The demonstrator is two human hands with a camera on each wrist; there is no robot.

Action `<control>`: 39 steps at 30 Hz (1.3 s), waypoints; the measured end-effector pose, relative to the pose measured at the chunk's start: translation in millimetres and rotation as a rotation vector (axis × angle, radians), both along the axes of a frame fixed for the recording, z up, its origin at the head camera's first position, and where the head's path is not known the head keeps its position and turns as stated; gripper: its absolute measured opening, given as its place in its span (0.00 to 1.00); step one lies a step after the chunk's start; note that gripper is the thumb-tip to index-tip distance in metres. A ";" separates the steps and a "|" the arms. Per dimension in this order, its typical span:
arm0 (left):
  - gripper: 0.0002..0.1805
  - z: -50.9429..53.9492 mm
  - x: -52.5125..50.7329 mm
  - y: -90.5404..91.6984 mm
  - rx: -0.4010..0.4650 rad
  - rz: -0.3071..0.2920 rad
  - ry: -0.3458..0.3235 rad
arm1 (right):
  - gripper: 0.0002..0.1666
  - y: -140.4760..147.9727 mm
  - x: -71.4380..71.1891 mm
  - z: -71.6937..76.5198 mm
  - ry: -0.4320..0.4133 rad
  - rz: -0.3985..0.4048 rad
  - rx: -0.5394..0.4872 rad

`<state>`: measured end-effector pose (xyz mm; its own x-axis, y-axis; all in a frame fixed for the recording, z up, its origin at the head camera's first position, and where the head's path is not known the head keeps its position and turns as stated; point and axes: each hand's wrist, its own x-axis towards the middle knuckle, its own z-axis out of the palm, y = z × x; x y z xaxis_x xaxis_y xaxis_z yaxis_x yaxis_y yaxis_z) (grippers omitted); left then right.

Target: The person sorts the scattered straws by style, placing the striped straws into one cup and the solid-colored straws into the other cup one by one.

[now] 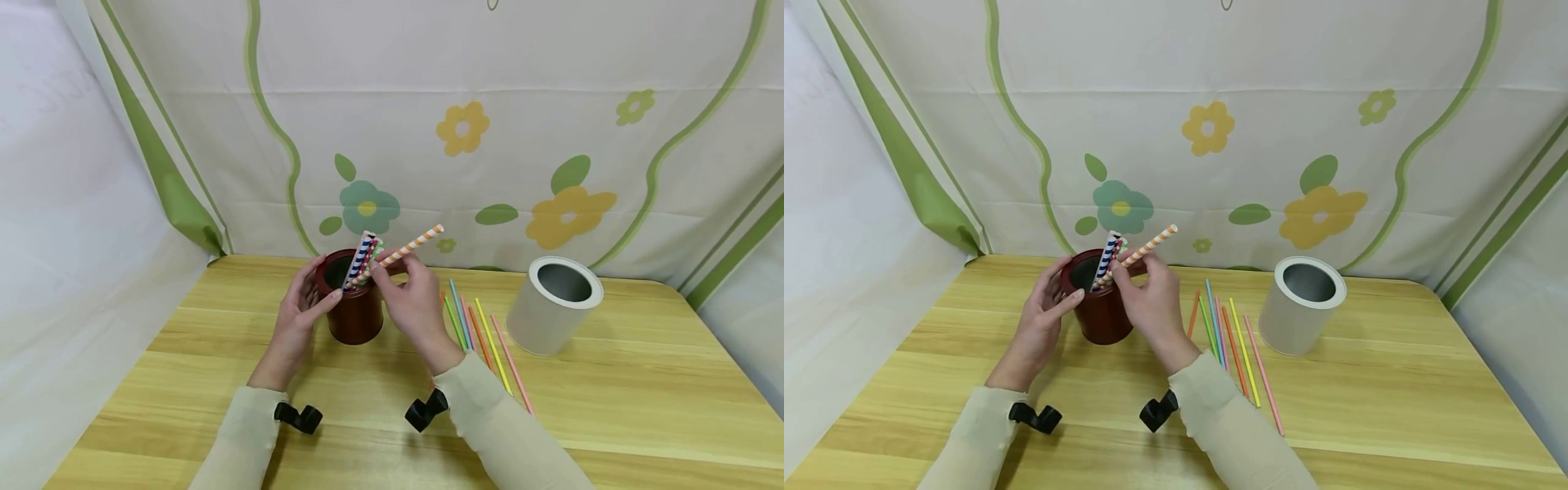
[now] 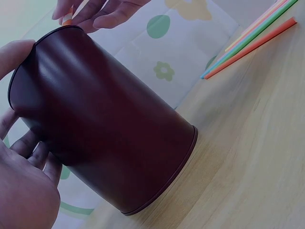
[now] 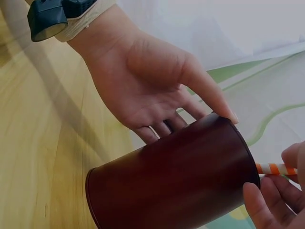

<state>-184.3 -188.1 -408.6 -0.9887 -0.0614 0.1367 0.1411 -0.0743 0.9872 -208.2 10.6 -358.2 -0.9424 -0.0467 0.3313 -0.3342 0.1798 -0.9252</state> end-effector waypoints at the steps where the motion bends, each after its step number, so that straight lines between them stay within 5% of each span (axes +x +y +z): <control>1: 0.39 -0.2 0.0 -0.2 -0.001 0.000 -0.001 | 0.10 -0.2 0.2 0.3 -0.006 0.000 0.001; 25: 0.39 -1.2 -0.6 -1.9 0.000 -0.003 -0.009 | 0.19 2.9 -0.6 10.5 -0.026 0.067 0.183; 39: 0.40 -0.6 0.0 -3.1 0.001 -0.016 -0.008 | 0.17 21.1 11.5 6.8 -0.064 0.096 -0.009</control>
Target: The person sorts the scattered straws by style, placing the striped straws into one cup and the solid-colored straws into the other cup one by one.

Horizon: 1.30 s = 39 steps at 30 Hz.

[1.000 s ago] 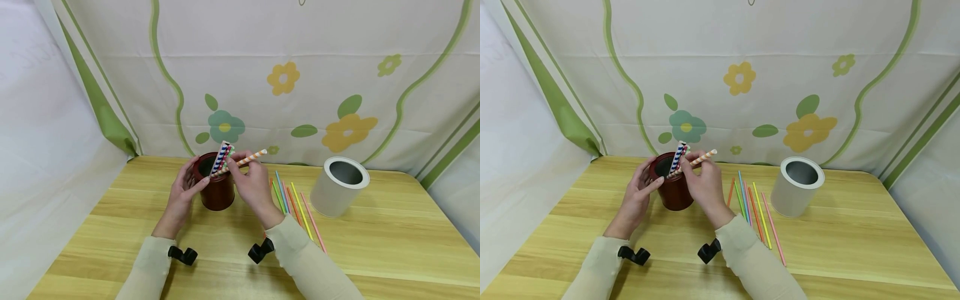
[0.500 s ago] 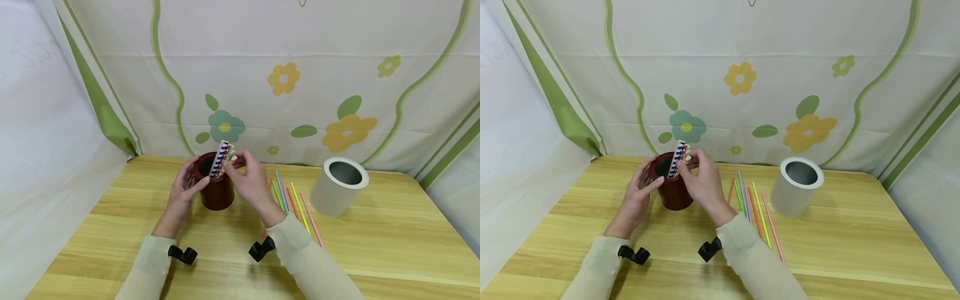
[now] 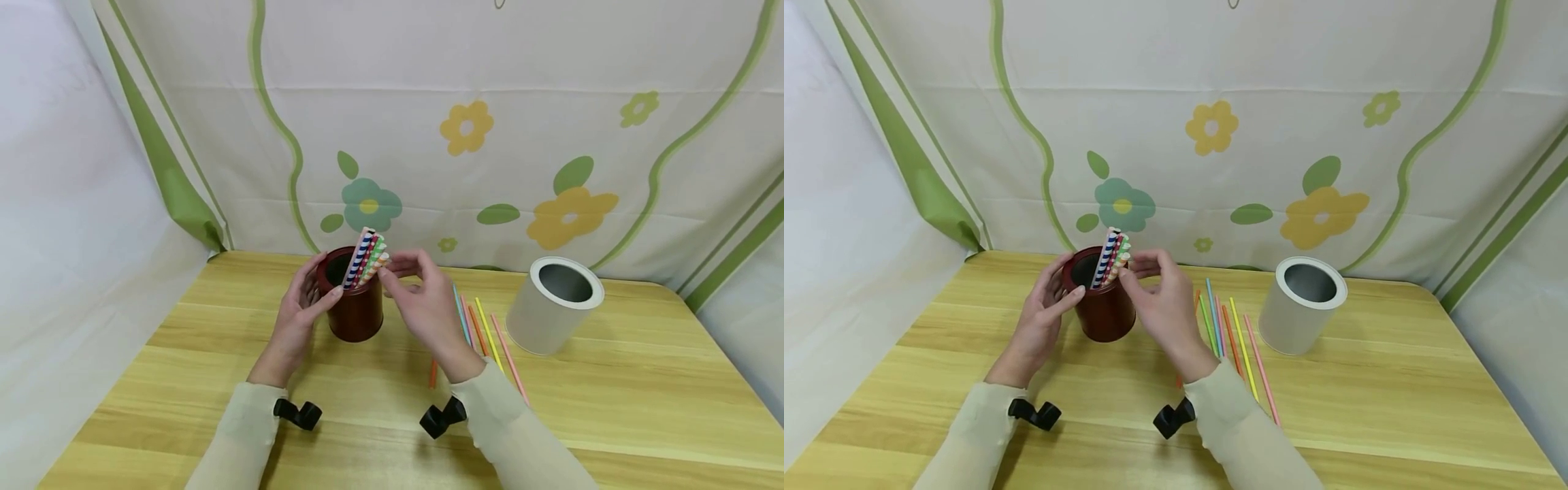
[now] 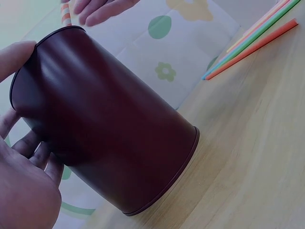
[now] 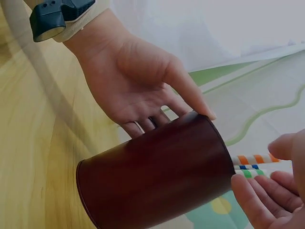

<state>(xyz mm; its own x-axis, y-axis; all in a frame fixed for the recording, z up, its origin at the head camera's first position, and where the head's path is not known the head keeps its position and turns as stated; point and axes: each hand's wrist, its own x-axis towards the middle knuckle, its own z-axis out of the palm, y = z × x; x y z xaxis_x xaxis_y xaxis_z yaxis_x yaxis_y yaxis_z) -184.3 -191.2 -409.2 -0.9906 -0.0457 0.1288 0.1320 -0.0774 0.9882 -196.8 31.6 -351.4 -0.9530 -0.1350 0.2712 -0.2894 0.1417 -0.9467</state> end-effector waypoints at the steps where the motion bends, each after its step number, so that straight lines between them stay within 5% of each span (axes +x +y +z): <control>1: 0.40 0.2 0.0 -0.2 0.001 0.001 -0.002 | 0.16 2.9 1.5 0.4 -0.001 0.000 -0.020; 7: 0.41 -0.4 1.3 -2.5 0.007 0.002 -0.011 | 0.13 27.6 14.0 7.8 0.026 -0.026 -0.062; 13: 0.40 -0.9 2.9 -4.0 -0.005 -0.004 -0.008 | 0.20 76.3 16.9 18.7 0.080 -0.138 0.045; 17: 0.40 -2.1 4.4 -4.7 -0.003 -0.007 -0.007 | 0.29 118.1 16.9 33.0 0.045 -0.222 0.124; 22: 0.40 -3.2 4.6 -5.4 0.007 -0.009 -0.001 | 0.34 165.9 15.2 42.3 -0.007 -0.312 0.069; 24: 0.40 -3.7 4.0 -4.4 0.011 -0.013 0.002 | 0.35 183.2 14.6 41.7 -0.008 -0.352 0.073; 29: 0.40 -3.4 3.6 -5.1 0.015 -0.015 0.001 | 0.45 218.7 18.1 29.2 -0.078 -0.393 0.278; 34: 0.40 -2.2 2.7 -7.6 0.001 -0.023 -0.001 | 0.55 236.0 18.8 13.2 -0.175 -0.355 0.400; 39: 0.39 -1.9 4.6 -12.1 0.012 -0.006 0.006 | 0.64 236.3 9.5 4.7 -0.173 -0.279 0.442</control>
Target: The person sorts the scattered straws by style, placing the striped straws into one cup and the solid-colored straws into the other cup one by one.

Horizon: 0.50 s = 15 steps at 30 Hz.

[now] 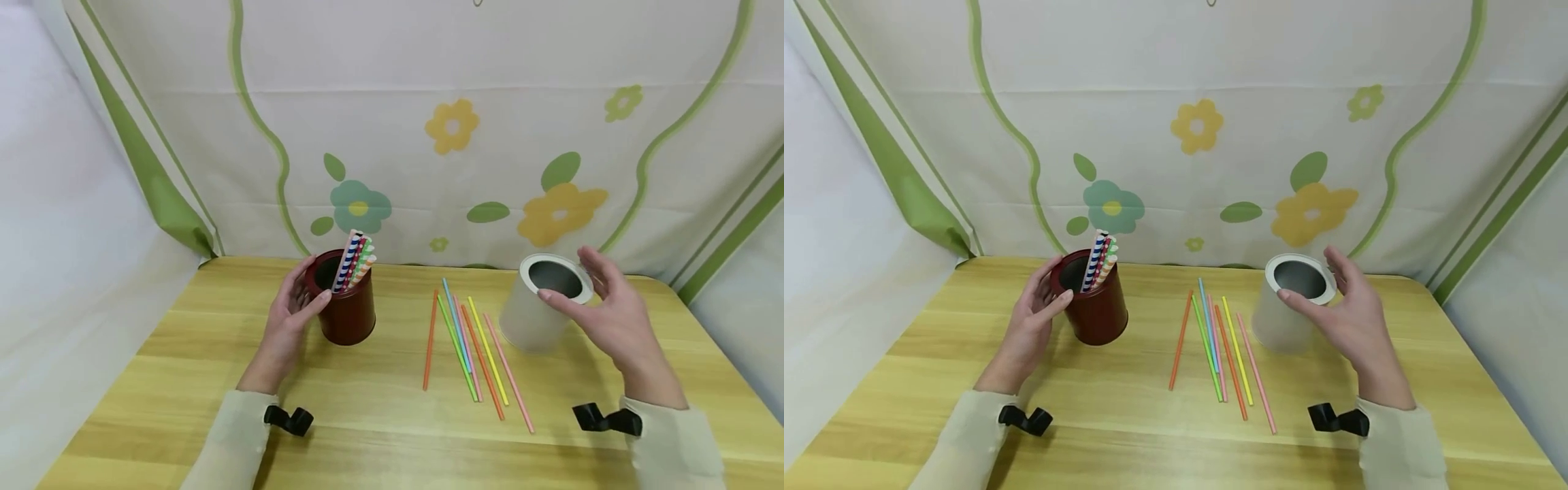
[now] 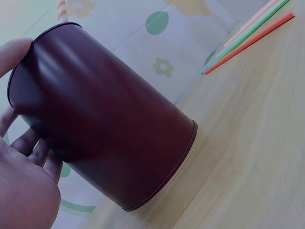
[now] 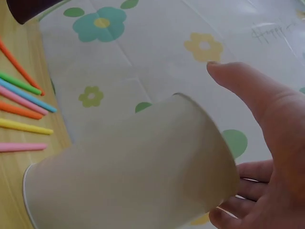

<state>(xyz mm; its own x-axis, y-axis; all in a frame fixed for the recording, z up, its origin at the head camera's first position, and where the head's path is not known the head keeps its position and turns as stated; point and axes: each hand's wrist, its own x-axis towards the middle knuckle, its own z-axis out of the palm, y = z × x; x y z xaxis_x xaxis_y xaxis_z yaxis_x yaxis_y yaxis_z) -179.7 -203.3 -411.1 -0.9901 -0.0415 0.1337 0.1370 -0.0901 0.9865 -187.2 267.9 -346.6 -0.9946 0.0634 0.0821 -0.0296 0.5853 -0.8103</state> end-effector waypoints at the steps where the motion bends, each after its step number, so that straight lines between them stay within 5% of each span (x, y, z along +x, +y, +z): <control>1: 0.39 0.1 0.2 -0.5 -0.002 0.003 0.002 | 0.66 0.1 -1.7 -1.9 0.007 0.014 0.004; 15: 0.38 0.6 1.8 -1.1 -0.010 -0.001 -0.001 | 0.70 0.5 -6.6 -15.4 0.050 0.047 0.065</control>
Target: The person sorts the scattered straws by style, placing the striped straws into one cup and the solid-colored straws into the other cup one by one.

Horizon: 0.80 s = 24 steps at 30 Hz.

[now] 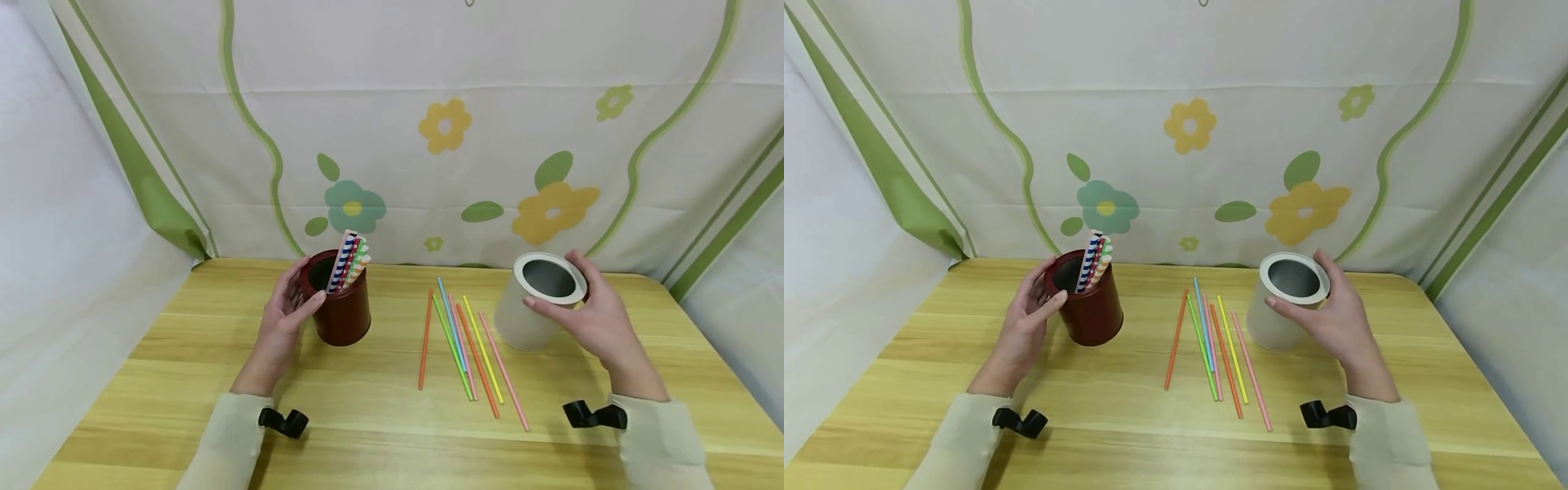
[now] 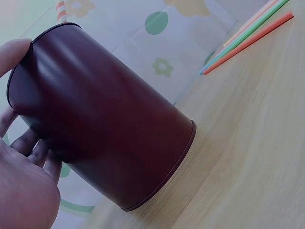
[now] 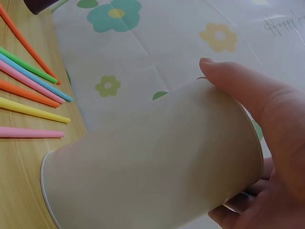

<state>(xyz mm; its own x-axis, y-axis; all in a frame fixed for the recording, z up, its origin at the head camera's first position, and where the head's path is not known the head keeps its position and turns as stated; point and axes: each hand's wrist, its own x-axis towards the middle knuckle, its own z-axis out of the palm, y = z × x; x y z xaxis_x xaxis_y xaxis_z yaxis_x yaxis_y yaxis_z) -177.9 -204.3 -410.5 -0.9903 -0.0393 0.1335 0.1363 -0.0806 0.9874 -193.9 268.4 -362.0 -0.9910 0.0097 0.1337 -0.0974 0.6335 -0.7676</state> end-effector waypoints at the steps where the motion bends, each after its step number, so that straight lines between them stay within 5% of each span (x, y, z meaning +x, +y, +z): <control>1: 0.38 -0.3 0.1 0.0 0.000 0.000 0.000 | 0.69 -0.2 -0.1 -0.5 -0.001 -0.003 0.003; 13: 0.39 -1.5 -0.9 1.6 0.009 0.006 0.005 | 0.71 -0.2 -2.9 -1.5 -0.070 -0.045 0.024; 24: 0.39 3.7 0.1 2.1 0.017 0.020 -0.021 | 0.68 -2.2 -3.0 -9.2 -0.012 -0.076 -0.004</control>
<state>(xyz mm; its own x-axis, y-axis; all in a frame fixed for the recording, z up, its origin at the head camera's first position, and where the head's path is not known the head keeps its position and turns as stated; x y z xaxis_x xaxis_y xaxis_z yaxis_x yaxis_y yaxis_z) -177.8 -202.2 -406.8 -0.9919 -0.0611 0.1114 0.1169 -0.0946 0.9886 -196.8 266.2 -371.2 -0.9889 0.0854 0.1215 -0.0398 0.6358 -0.7708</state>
